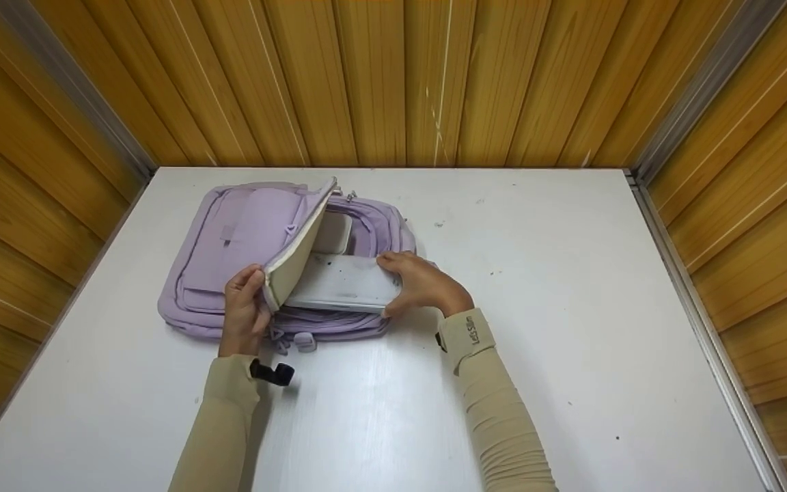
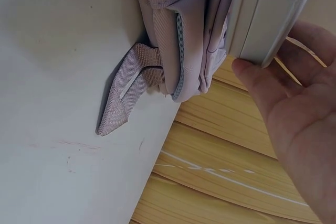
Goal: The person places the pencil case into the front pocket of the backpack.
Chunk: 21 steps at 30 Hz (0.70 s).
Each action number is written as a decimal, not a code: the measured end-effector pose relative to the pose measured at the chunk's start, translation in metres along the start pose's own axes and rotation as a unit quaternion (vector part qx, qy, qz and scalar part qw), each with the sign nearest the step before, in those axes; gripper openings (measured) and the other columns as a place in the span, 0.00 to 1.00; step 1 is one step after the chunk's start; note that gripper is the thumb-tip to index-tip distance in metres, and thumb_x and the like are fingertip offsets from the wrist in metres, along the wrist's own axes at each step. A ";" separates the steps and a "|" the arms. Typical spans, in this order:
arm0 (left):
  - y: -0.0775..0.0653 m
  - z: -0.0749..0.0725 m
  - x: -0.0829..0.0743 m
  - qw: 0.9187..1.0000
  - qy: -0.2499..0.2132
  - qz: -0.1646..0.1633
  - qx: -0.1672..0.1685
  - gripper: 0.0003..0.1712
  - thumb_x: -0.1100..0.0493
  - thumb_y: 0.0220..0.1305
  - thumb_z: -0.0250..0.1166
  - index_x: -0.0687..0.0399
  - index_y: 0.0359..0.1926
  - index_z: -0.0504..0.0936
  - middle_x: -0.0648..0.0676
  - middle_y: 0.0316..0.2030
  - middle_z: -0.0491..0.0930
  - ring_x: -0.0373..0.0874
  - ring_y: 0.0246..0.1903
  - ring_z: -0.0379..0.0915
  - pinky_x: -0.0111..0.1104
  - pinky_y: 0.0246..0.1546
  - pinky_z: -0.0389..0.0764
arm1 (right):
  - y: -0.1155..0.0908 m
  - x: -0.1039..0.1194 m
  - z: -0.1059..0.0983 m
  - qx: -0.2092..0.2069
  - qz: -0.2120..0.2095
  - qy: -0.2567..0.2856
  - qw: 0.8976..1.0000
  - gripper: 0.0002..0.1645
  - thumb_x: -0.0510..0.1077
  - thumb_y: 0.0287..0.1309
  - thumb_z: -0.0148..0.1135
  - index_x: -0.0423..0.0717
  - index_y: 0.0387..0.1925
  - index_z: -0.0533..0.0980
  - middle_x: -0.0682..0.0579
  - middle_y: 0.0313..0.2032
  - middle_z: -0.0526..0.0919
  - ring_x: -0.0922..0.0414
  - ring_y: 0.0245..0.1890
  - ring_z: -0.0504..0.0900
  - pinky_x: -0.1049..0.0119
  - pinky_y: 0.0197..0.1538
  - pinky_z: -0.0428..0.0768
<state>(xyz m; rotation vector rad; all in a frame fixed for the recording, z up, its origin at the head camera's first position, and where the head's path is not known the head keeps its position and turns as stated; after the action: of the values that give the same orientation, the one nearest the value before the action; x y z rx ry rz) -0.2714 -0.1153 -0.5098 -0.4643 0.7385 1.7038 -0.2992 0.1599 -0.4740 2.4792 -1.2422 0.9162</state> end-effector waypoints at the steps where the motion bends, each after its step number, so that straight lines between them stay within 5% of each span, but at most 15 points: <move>1: 0.000 0.000 0.000 1.000 -0.004 0.000 0.004 0.04 0.64 0.51 0.73 0.54 0.31 0.88 0.47 0.27 0.85 0.34 0.26 0.79 0.21 0.30 0.80 | 0.001 0.000 0.000 0.000 0.000 0.000 1.000 0.59 0.49 0.34 0.81 0.37 0.68 0.61 0.39 0.71 0.60 0.41 0.72 0.55 0.48 0.73 0.54; 21: -0.002 0.005 -0.002 1.000 -0.003 0.013 0.011 0.05 0.68 0.55 0.69 0.55 0.32 0.88 0.48 0.27 0.86 0.34 0.27 0.80 0.22 0.31 0.81 | 0.007 0.003 0.005 -0.008 -0.005 -0.002 1.000 0.59 0.48 0.35 0.80 0.36 0.68 0.61 0.36 0.70 0.60 0.39 0.71 0.56 0.46 0.73 0.54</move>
<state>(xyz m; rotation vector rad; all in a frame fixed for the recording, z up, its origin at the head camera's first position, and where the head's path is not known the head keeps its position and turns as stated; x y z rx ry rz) -0.2690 -0.1130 -0.5054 -0.4360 0.7594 1.7185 -0.3012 0.1520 -0.4764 2.4747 -1.2323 0.8949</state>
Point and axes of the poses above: each hand's wrist, its own y-axis towards the middle knuckle, its own z-axis out of the palm, x = y × z, the point moved 5 cm from there along y, towards the middle knuckle
